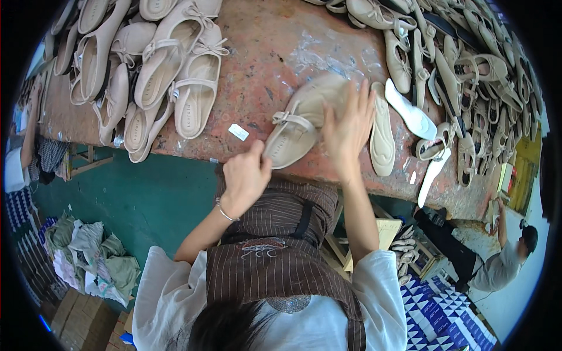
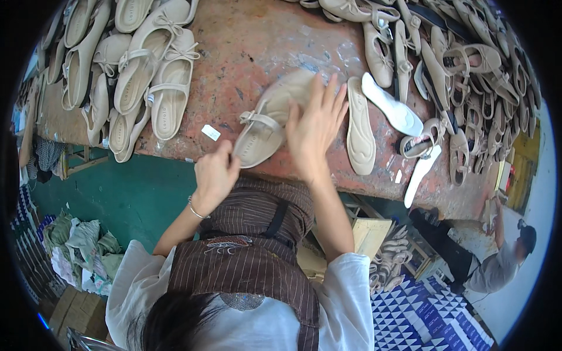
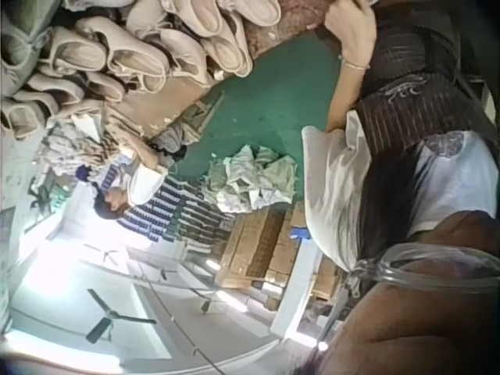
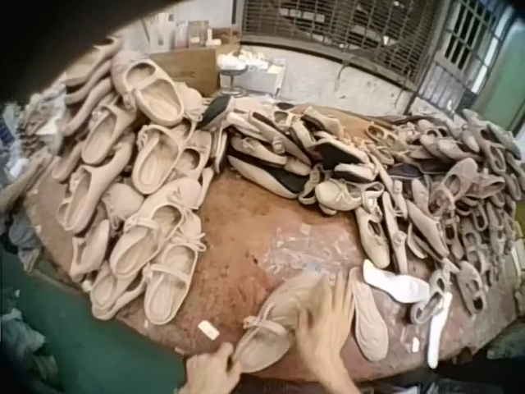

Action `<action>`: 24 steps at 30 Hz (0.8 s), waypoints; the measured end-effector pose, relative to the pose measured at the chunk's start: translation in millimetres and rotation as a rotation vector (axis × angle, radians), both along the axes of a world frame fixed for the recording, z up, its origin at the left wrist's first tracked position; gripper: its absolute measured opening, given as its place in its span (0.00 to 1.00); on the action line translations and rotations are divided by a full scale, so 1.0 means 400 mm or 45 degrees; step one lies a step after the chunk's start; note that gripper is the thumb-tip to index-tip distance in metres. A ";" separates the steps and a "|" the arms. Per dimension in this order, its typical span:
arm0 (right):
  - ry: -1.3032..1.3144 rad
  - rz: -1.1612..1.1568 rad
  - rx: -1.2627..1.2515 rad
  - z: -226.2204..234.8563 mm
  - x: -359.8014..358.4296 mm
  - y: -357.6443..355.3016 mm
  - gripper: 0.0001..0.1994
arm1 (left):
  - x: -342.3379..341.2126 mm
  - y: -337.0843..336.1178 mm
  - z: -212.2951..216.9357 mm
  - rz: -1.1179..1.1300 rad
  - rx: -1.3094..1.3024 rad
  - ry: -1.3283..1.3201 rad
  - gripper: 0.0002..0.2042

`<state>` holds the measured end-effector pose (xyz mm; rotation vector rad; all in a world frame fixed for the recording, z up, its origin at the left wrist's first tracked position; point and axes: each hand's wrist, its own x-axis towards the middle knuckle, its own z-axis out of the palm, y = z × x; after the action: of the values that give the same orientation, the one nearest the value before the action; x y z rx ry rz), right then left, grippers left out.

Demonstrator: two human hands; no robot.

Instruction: The person picks up a shoe and an insole, inserts the insole into the shoe, and presses it down by hand. They then wipe the exterior of the shoe with a cloth before placing it back on the table and repeating the process.

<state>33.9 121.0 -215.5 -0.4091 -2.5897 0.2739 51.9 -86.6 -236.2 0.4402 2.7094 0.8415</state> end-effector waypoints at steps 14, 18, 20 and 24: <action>-0.255 0.306 -0.352 -0.103 0.148 -0.110 0.25 | 0.065 0.127 -0.066 -0.710 -0.214 0.257 0.28; -0.310 0.308 -0.249 -0.081 -0.010 -0.068 0.21 | 0.097 0.099 -0.067 -0.648 -0.123 0.254 0.26; -0.499 0.265 -0.305 -0.061 -0.024 -0.059 0.19 | 0.103 0.103 -0.066 -0.645 -0.163 0.292 0.26; -0.319 0.190 -0.161 -0.062 0.031 -0.089 0.28 | 0.085 0.124 -0.071 -0.609 -0.231 0.364 0.24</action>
<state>46.2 85.3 -240.3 -0.3111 -2.8638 0.4676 86.0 -37.0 -264.7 1.1816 2.7059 0.4228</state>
